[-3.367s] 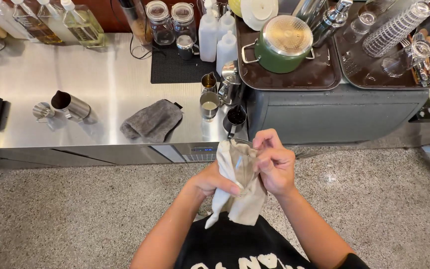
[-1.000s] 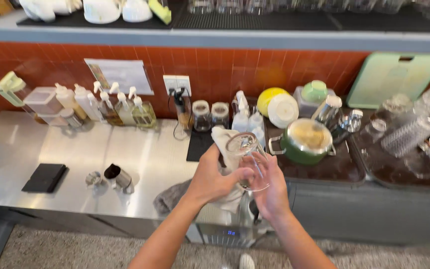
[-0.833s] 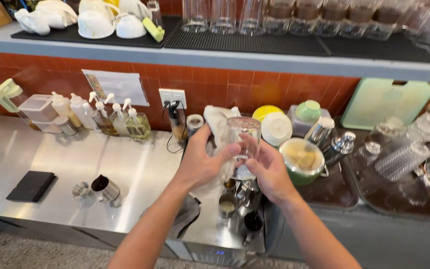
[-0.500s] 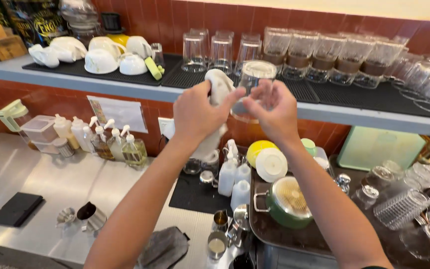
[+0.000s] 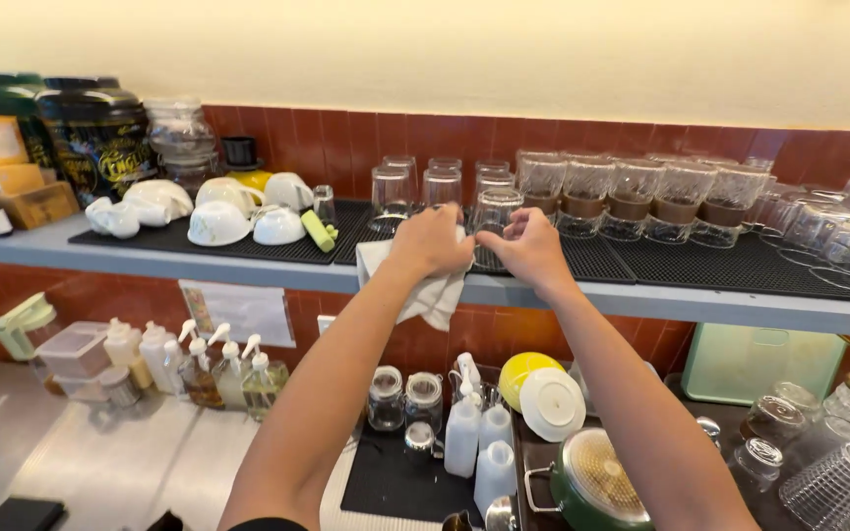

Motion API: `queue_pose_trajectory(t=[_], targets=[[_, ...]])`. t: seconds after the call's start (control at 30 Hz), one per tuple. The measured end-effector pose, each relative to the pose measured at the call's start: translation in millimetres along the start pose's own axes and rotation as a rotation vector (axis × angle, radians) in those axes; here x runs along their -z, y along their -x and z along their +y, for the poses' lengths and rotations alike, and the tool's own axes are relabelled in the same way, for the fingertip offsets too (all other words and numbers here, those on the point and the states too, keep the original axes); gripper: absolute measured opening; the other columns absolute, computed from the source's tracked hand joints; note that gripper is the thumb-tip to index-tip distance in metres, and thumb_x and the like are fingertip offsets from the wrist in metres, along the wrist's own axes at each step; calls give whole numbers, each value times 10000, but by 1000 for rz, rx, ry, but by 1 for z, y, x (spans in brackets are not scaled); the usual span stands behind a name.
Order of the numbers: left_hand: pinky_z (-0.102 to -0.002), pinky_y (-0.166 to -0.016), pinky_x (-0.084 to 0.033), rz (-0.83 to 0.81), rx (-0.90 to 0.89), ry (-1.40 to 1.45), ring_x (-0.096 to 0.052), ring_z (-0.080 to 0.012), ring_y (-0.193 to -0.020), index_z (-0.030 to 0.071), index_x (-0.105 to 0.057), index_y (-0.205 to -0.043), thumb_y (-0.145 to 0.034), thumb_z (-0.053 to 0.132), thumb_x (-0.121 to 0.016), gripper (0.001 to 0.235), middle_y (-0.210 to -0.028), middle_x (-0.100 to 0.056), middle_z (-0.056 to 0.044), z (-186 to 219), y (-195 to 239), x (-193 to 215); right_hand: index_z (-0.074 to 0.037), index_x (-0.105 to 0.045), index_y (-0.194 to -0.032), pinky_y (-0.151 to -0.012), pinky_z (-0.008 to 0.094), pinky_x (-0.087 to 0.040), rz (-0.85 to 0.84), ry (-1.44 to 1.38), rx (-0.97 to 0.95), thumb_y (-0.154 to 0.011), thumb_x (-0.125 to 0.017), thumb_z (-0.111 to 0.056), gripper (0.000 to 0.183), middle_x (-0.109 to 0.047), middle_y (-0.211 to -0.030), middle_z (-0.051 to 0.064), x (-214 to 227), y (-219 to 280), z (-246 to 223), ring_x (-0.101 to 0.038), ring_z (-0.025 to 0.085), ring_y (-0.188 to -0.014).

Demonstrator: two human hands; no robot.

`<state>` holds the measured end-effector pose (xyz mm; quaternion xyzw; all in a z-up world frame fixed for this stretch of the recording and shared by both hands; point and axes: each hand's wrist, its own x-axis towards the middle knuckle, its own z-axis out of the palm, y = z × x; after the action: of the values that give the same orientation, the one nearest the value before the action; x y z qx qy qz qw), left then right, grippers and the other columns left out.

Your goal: The recorder cleans and dries various glasses and cups using a white cloth and organizes them on shelves in a cafe kitchen.

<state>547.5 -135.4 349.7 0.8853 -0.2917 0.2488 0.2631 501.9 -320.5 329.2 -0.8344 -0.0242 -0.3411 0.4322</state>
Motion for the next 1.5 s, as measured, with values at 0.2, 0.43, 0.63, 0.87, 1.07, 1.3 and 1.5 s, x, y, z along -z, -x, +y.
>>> queue_pose_trajectory(t=[0.2,0.43,0.63,0.87,1.07,1.3,1.5], targets=[[-436,-1008,-502,-240,7,101,-643,-327,-1191,197,-742,-1242,-664,621,-763,717,-1284,-662,-157,-11,-7,8,67,-515,-1340,-932,355,-568,-51,19,-38,-737,-883,-387,840,-680,-1236,209,-2,-4,6,-691,252,-1137],[-433,-1004,-514,-268,51,105,-656,-300,-1191,192,-725,-1256,-594,655,-795,811,-1286,-679,-141,-4,-6,13,57,-470,-1411,-972,375,-552,-59,137,-78,-779,-838,-440,884,-650,-1311,233,-7,-9,6,-674,285,-1192],[-429,-998,-520,-261,78,91,-659,-298,-1188,205,-730,-1260,-606,643,-777,790,-1288,-678,-137,-5,-9,9,29,-422,-1465,-977,376,-549,-109,169,-163,-815,-782,-452,885,-637,-1334,223,-8,-12,0,-680,288,-1184],[-411,-998,-516,-276,102,86,-656,-273,-1186,216,-723,-1269,-612,631,-775,779,-1282,-677,-114,-5,-9,7,26,-373,-1499,-991,379,-538,-126,178,-161,-826,-770,-491,937,-628,-1341,237,-8,-12,4,-662,300,-1206],[-397,-994,-523,-285,122,86,-667,-263,-1175,220,-715,-1285,-627,595,-760,758,-1273,-687,-110,-5,-9,10,24,-382,-1501,-997,391,-539,-123,229,-152,-828,-746,-544,953,-625,-1347,248,-7,-9,0,-659,323,-1218],[-398,-992,-523,-263,106,107,-669,-265,-1169,181,-716,-1275,-641,569,-756,745,-1249,-696,-113,-8,-9,6,28,-376,-1498,-1023,397,-523,-120,199,-132,-817,-756,-556,975,-599,-1376,266,-7,-6,0,-623,329,-1271],[-436,-930,-548,-126,65,31,-698,-319,-1075,94,-711,-1205,-729,555,-779,666,-1150,-729,-162,-1,8,12,60,-409,-1431,-1064,405,-475,-3,175,-38,-781,-838,-481,948,-558,-1399,283,-12,-5,3,-579,325,-1305]])
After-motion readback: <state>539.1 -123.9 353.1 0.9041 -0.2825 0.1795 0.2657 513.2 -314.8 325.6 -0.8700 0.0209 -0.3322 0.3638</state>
